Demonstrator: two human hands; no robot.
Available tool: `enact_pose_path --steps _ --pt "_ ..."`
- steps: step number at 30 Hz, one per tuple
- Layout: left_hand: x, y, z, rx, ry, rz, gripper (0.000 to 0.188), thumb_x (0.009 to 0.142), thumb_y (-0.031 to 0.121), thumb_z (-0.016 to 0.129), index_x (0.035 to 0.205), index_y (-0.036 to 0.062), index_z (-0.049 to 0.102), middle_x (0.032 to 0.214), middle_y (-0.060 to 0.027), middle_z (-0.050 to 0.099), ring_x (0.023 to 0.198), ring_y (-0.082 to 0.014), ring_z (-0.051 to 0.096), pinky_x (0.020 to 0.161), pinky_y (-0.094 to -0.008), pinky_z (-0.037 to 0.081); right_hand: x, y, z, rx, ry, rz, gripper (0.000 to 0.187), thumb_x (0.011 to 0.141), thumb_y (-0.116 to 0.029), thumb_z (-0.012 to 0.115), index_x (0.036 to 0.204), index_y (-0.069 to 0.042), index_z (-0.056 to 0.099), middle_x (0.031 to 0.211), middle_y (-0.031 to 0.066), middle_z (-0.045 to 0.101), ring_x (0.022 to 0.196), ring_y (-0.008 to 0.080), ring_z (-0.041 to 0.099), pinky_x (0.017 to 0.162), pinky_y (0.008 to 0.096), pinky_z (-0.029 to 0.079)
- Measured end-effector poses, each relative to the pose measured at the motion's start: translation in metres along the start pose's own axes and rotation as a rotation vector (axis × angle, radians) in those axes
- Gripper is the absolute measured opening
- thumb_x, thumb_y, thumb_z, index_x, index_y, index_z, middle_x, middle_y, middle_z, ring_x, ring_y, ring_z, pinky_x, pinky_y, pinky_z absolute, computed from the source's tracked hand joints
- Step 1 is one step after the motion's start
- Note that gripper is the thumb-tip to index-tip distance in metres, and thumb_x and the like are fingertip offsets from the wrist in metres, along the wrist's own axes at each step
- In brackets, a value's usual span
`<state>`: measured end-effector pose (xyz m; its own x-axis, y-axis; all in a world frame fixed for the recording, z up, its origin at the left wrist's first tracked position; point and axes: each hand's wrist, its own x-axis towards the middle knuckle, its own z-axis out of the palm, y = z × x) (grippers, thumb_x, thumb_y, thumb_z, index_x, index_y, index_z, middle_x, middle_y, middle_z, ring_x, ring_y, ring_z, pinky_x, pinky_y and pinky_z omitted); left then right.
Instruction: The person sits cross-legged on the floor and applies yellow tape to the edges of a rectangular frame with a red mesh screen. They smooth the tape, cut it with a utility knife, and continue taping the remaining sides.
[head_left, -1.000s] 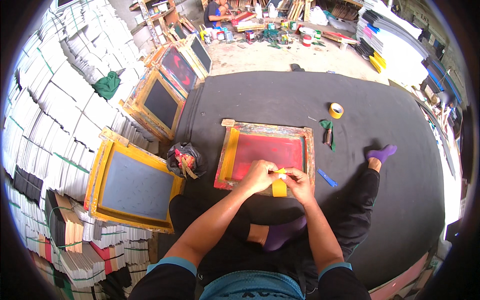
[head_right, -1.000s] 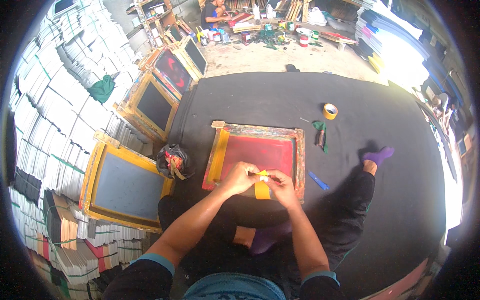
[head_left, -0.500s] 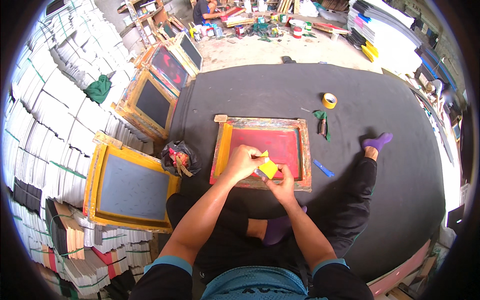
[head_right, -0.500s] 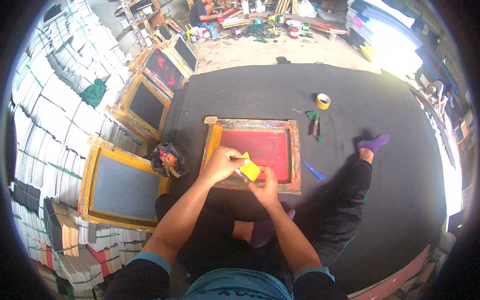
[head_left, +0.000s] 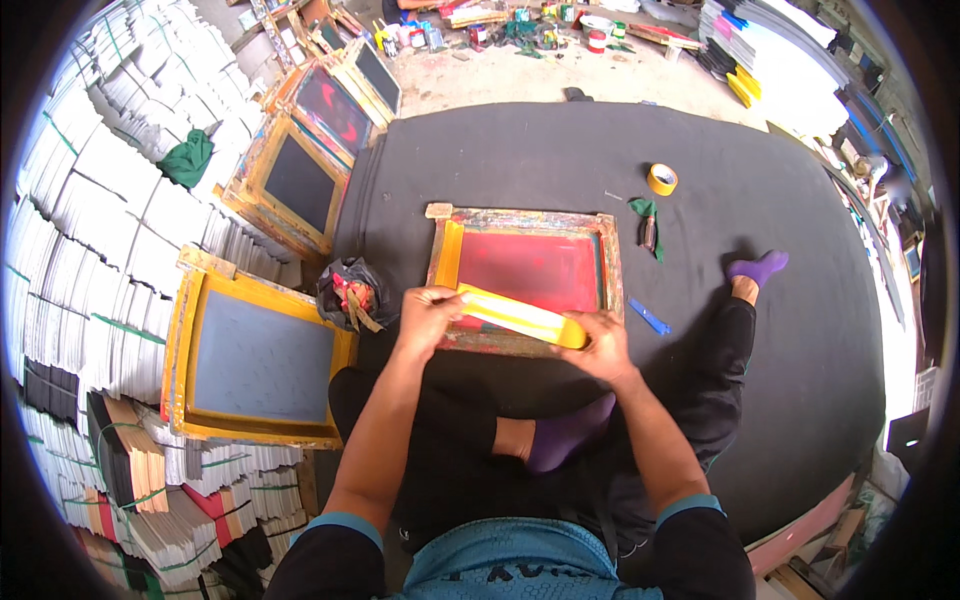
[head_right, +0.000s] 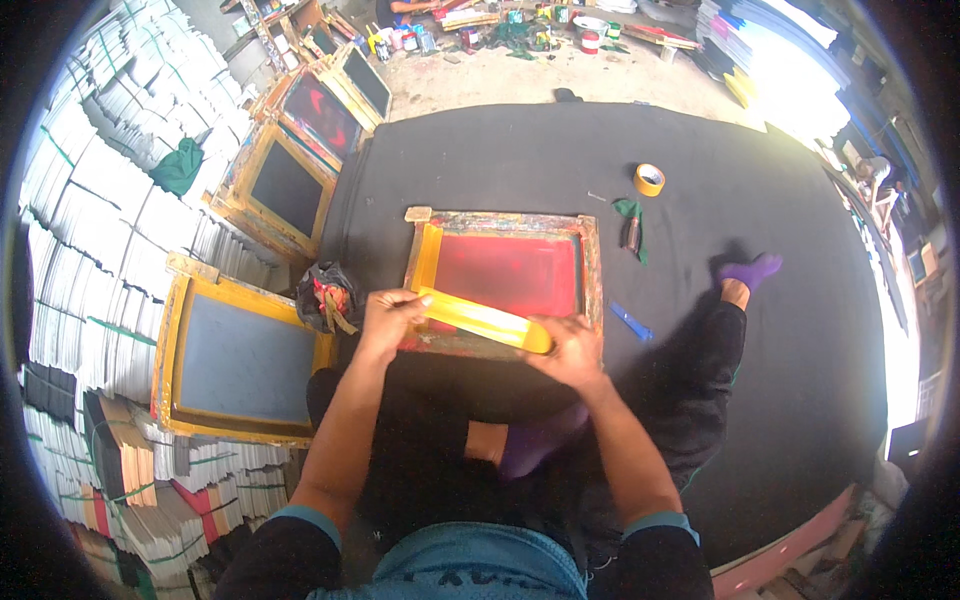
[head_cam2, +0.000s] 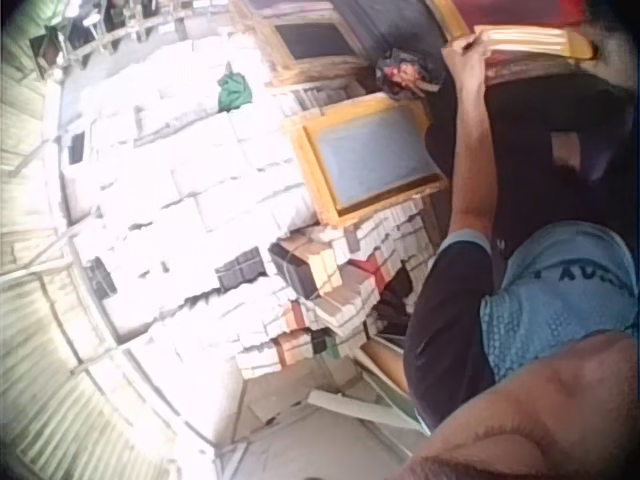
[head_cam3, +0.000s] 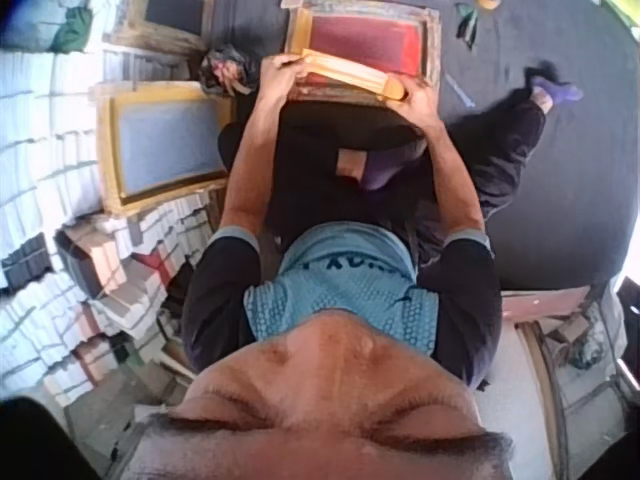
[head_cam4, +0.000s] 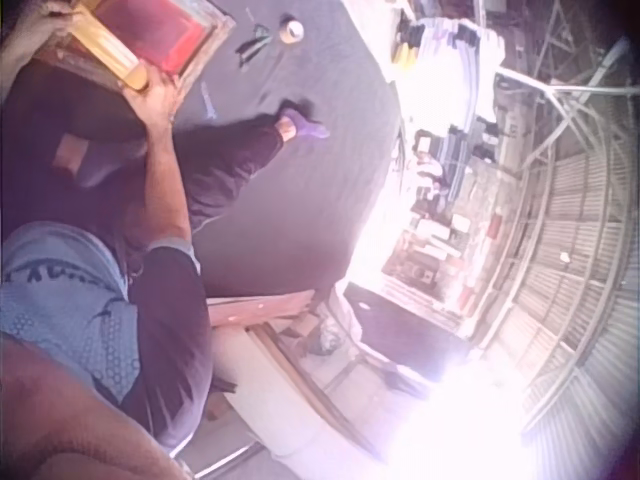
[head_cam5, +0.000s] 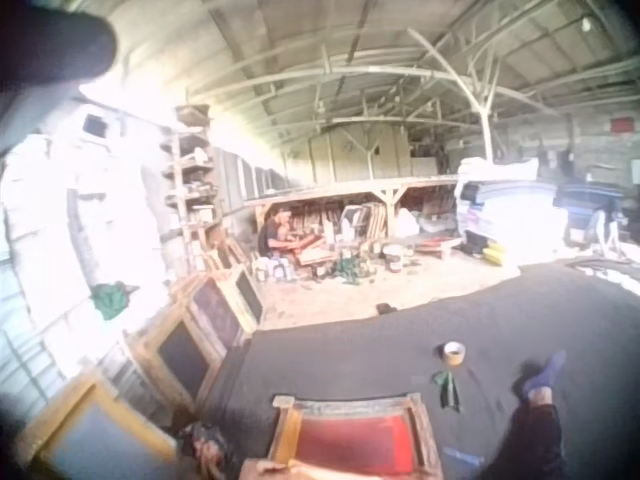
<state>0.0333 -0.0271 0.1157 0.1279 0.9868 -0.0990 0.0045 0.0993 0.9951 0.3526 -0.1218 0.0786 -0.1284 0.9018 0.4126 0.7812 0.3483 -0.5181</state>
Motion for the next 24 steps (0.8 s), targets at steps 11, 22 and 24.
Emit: enact_pose_path --steps 11,22,24 --pt "0.005 -0.080 -0.082 0.052 0.120 -0.166 0.023 0.091 0.020 0.084 0.095 -0.0024 0.079 0.078 -0.0059 0.074 0.065 -0.0100 0.064 0.063 -0.0252 0.050 -0.027 0.070 -0.083 -0.004 -0.304 0.358 0.061 0.066 -0.040 0.096 0.118 -0.013 0.078 0.105 0.0137 0.078 0.093 0.0331 0.073 0.090 0.0446 0.054" --pt "0.018 -0.107 -0.069 0.184 0.058 -0.116 0.021 0.095 0.016 0.079 0.098 -0.0048 0.081 0.080 -0.0066 0.076 0.066 -0.0097 0.065 0.064 -0.0257 0.052 -0.038 0.096 -0.090 0.020 -0.249 0.305 0.053 0.070 -0.038 0.092 0.109 -0.006 0.076 0.099 0.0168 0.076 0.093 0.0352 0.075 0.084 0.0436 0.058" --pt "0.019 -0.108 -0.070 0.231 0.058 -0.053 0.020 0.094 0.015 0.080 0.097 -0.0048 0.081 0.079 -0.0061 0.076 0.065 -0.0095 0.065 0.063 -0.0255 0.052 -0.034 0.092 -0.094 -0.091 -0.315 0.244 0.052 0.068 -0.036 0.092 0.108 -0.007 0.077 0.099 0.0159 0.076 0.092 0.0355 0.074 0.083 0.0446 0.058"
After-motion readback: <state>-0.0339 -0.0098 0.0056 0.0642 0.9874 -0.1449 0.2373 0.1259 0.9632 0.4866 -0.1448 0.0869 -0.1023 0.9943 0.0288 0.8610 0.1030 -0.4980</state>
